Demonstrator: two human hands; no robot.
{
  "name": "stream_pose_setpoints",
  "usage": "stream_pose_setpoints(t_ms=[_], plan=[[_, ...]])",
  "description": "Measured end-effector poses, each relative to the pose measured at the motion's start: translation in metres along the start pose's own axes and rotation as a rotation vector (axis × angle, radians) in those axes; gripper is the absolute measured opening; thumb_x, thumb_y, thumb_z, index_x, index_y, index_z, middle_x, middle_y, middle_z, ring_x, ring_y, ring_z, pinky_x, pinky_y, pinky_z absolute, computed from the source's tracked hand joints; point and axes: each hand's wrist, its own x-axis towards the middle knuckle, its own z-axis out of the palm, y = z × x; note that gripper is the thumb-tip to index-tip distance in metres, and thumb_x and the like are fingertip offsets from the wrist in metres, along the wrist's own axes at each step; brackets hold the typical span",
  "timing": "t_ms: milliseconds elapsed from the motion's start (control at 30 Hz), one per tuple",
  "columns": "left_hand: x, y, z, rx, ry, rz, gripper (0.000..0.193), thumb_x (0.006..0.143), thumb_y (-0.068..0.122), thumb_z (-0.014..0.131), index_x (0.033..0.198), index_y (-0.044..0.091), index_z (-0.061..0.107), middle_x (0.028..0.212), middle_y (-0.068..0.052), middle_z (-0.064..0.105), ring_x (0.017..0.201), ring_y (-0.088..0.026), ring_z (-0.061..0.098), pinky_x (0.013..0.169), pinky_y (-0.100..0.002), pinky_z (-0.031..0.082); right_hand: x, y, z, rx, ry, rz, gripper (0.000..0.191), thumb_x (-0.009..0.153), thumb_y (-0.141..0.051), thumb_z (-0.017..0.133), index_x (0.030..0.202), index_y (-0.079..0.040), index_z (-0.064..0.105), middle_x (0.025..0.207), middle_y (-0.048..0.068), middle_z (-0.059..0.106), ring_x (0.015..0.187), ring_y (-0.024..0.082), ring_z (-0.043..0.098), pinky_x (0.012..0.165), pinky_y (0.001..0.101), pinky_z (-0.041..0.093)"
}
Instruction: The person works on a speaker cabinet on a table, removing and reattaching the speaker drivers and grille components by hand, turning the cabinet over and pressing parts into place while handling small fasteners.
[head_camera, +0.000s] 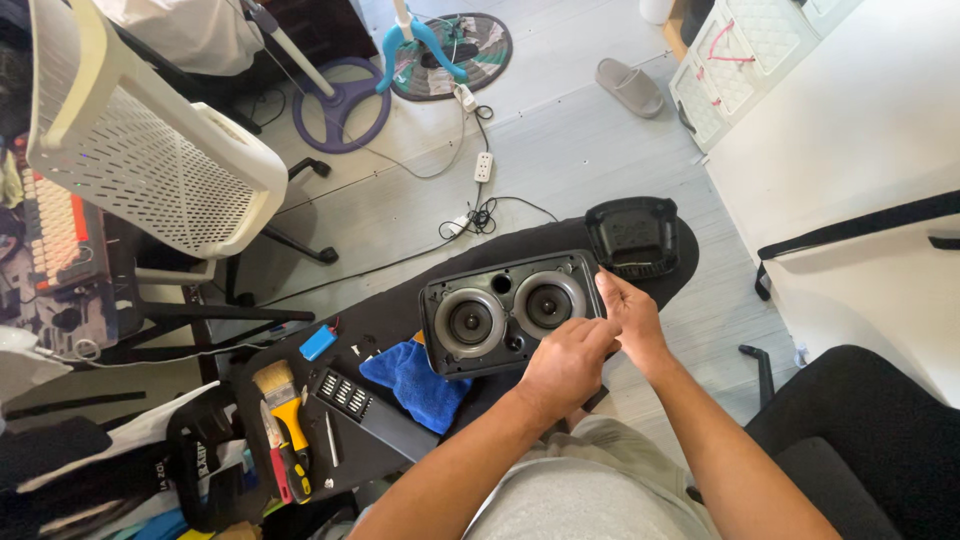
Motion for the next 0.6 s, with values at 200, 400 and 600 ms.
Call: stream_pose_setpoints(t_ms=[200,400,600], plan=[[-0.017,-0.005,-0.026,-0.051,0.289,-0.082,0.036,0.097,0.001,0.077,0.131,0.004,0.066,0.114,-0.015,0.076,0.104,-0.033,0.076,0.092,-0.042,0.063,-0.007,-0.023,-0.004,-0.145,0.099,-0.172,0.048,0.108,-0.042,0.069,0.138,-0.006,0.074,0.108,0.015,0.083,0.096,0.018,0.079,0.083,0.0322,0.059],[-0.038,-0.073,-0.095,0.064,0.703,-0.528,0.026,0.103,0.009,0.076,0.128,0.008,0.067,0.103,-0.01,0.08,0.088,-0.019,0.077,0.082,-0.032,0.063,-0.038,-0.077,0.007,-0.421,0.185,-0.521,0.041,0.096,-0.025,0.076,0.132,-0.004,0.076,0.099,0.017,0.08,0.066,0.03,0.074,0.065,0.0413,0.06],[-0.053,-0.111,-0.115,0.162,0.711,-0.532,0.024,0.105,0.012,0.075,0.127,0.008,0.066,0.103,-0.011,0.08,0.09,-0.026,0.079,0.082,-0.036,0.062,-0.06,-0.1,0.056,-0.484,-0.098,-0.732,0.039,0.094,-0.034,0.081,0.126,-0.012,0.078,0.087,0.013,0.078,0.077,0.034,0.075,0.067,0.0448,0.059]])
